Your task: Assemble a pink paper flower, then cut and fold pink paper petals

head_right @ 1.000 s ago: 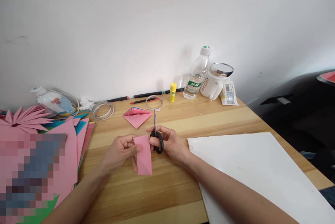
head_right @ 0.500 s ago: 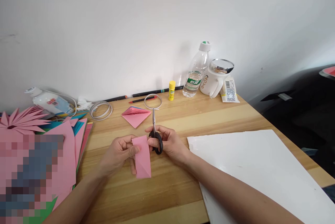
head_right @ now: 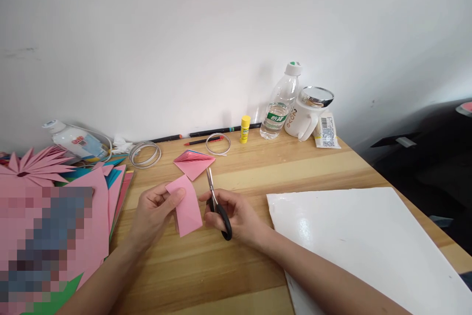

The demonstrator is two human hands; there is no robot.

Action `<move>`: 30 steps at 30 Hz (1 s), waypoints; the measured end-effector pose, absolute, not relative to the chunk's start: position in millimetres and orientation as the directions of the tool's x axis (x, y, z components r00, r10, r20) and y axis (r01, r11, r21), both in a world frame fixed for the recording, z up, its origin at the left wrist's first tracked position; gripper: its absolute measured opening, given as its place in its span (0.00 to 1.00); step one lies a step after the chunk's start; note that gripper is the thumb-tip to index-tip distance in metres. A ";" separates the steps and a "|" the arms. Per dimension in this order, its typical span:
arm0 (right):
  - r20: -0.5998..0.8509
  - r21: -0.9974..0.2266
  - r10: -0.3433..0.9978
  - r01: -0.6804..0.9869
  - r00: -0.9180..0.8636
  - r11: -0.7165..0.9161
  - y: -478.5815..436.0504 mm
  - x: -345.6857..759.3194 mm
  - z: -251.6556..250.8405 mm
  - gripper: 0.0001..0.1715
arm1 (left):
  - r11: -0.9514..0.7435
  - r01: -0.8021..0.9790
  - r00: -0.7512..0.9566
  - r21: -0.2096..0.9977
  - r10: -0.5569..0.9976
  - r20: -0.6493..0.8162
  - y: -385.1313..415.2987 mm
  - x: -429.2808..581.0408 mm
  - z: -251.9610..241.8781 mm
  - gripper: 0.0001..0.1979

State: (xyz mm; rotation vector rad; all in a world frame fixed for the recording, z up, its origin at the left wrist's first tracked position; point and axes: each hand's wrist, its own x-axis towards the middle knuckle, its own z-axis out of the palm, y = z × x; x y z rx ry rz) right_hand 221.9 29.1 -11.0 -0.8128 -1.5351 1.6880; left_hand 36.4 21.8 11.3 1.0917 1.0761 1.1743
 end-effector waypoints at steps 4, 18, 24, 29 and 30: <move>0.003 -0.996 0.830 -0.072 -0.557 -0.045 27.0 217.7 -14.1 0.15 | 0.063 -0.173 0.093 0.983 0.995 -0.047 20.9 35.4 11.6 0.07; 0.054 -0.994 0.810 -0.109 -0.583 -0.012 21.6 212.6 -18.3 0.14 | 0.057 -0.027 0.116 0.998 0.992 -0.054 18.6 39.5 13.9 0.08; 0.038 -0.996 0.807 -0.090 -0.590 -0.018 22.4 212.5 -16.6 0.13 | 0.064 -0.028 0.119 0.998 0.991 -0.060 17.7 40.1 16.0 0.07; 0.025 -0.997 0.808 -0.074 -0.589 -0.022 22.0 213.6 -14.1 0.12 | 0.071 0.000 0.114 0.998 0.991 -0.070 18.0 38.8 15.2 0.07; 0.024 -0.997 0.809 -0.074 -0.587 -0.024 21.8 213.6 -14.0 0.12 | 0.073 0.007 0.114 0.997 0.991 -0.074 18.2 38.7 15.0 0.07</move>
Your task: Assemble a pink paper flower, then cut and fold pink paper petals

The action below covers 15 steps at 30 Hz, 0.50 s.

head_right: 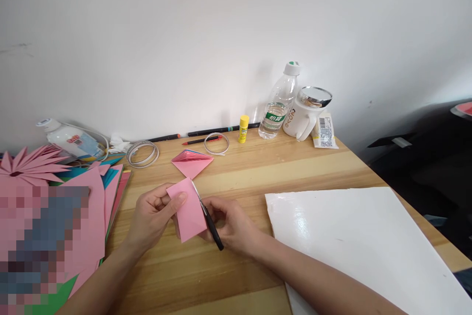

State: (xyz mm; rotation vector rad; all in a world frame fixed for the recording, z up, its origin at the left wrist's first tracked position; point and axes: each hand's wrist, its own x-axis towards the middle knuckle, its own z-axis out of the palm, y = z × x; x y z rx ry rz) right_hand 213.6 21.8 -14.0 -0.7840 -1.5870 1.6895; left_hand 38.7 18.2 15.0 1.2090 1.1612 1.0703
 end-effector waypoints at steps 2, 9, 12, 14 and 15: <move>0.019 -0.996 0.812 -0.079 -0.583 -0.032 21.7 213.3 -13.8 0.12 | 0.083 0.017 0.112 0.996 0.990 -0.084 18.4 38.8 14.8 0.08; 0.007 -0.994 0.820 -0.090 -0.572 -0.054 21.9 212.0 -13.1 0.09 | 0.094 -0.020 0.125 0.995 0.988 -0.091 17.8 40.9 15.8 0.08; 0.003 -0.994 0.818 -0.088 -0.575 -0.059 21.2 212.5 -14.7 0.09 | 0.101 -0.035 0.130 0.994 0.987 -0.096 17.2 41.5 16.0 0.08; -0.002 -0.994 0.820 -0.088 -0.572 -0.064 21.0 212.4 -15.9 0.09 | 0.105 -0.042 0.127 0.994 0.987 -0.099 16.9 41.5 15.9 0.08; -0.002 -0.994 0.821 -0.090 -0.570 -0.065 21.1 212.3 -16.5 0.09 | 0.107 -0.043 0.128 0.993 0.987 -0.101 16.9 41.3 15.8 0.08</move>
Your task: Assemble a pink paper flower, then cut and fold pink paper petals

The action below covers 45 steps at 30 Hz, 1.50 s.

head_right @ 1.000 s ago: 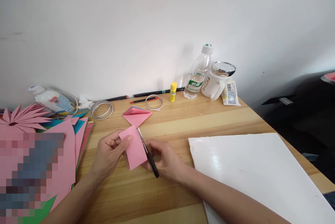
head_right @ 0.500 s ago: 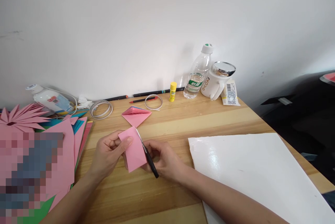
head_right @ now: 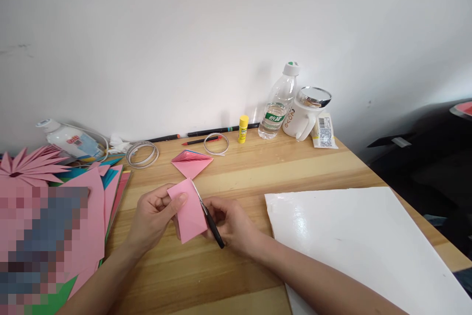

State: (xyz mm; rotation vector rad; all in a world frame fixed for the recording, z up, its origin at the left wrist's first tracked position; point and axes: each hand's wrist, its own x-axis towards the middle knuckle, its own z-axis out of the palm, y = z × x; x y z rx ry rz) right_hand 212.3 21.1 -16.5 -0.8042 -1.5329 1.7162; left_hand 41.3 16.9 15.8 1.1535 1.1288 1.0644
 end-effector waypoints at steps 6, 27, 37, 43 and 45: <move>0.005 -0.993 0.829 -0.099 -0.559 -0.061 21.7 210.6 -16.5 0.06 | 0.110 -0.040 0.155 0.993 0.983 -0.103 17.4 38.5 14.4 0.06; -0.007 -0.998 0.918 -0.057 -0.396 -0.032 25.8 214.8 -13.6 0.19 | 0.140 -0.010 0.174 0.990 0.975 -0.136 19.5 40.5 15.6 0.09; 0.102 -0.989 0.982 0.087 -0.161 0.117 41.6 224.1 -25.7 0.25 | 0.214 -0.145 0.080 0.966 0.976 -0.204 26.6 37.6 10.4 0.14; 0.056 -0.992 0.971 0.095 -0.234 0.080 46.0 221.1 -20.7 0.22 | 0.204 -0.171 0.064 0.964 0.979 -0.196 29.8 32.4 7.4 0.14; 0.127 -0.959 0.958 0.216 -0.258 0.186 51.3 229.3 -8.6 0.21 | 0.197 -0.184 0.048 0.963 0.980 -0.191 30.6 31.3 7.0 0.14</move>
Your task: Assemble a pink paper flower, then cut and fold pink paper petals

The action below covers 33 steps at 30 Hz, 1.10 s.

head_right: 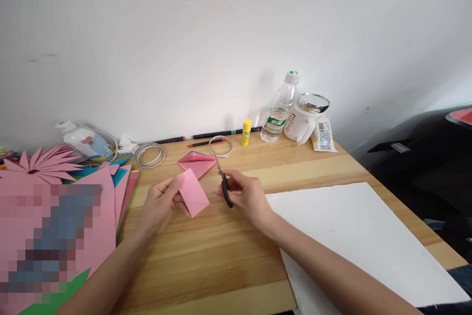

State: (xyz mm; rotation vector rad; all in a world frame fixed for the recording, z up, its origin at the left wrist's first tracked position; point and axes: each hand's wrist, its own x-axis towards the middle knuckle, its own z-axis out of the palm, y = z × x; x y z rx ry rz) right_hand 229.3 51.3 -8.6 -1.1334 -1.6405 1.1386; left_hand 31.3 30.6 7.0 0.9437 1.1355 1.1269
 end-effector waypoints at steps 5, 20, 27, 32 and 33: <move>0.139 -0.576 0.902 0.708 -0.408 0.409 77.3 271.5 9.5 0.17 | 0.184 -0.174 0.048 0.967 0.983 -0.178 31.0 30.7 6.1 0.13; -0.068 -0.979 0.847 0.199 -0.528 0.045 74.8 241.3 4.8 0.20 | 0.101 -0.027 0.009 0.995 0.995 -0.101 29.8 34.6 0.4 0.11; -0.050 -0.998 0.883 0.001 -0.466 -0.056 57.6 205.8 -25.7 0.15 | 0.145 0.002 -0.053 0.989 0.988 -0.145 31.2 36.2 0.6 0.15; 0.008 -0.999 0.887 -0.048 -0.461 -0.016 52.5 206.0 -30.0 0.11 | 0.109 0.130 -0.118 0.985 0.989 -0.094 31.3 39.7 -1.0 0.12; 0.007 -0.997 0.881 -0.072 -0.473 -0.031 51.8 206.0 -30.2 0.12 | 0.104 0.137 -0.120 0.985 0.989 -0.087 31.0 40.5 -2.0 0.12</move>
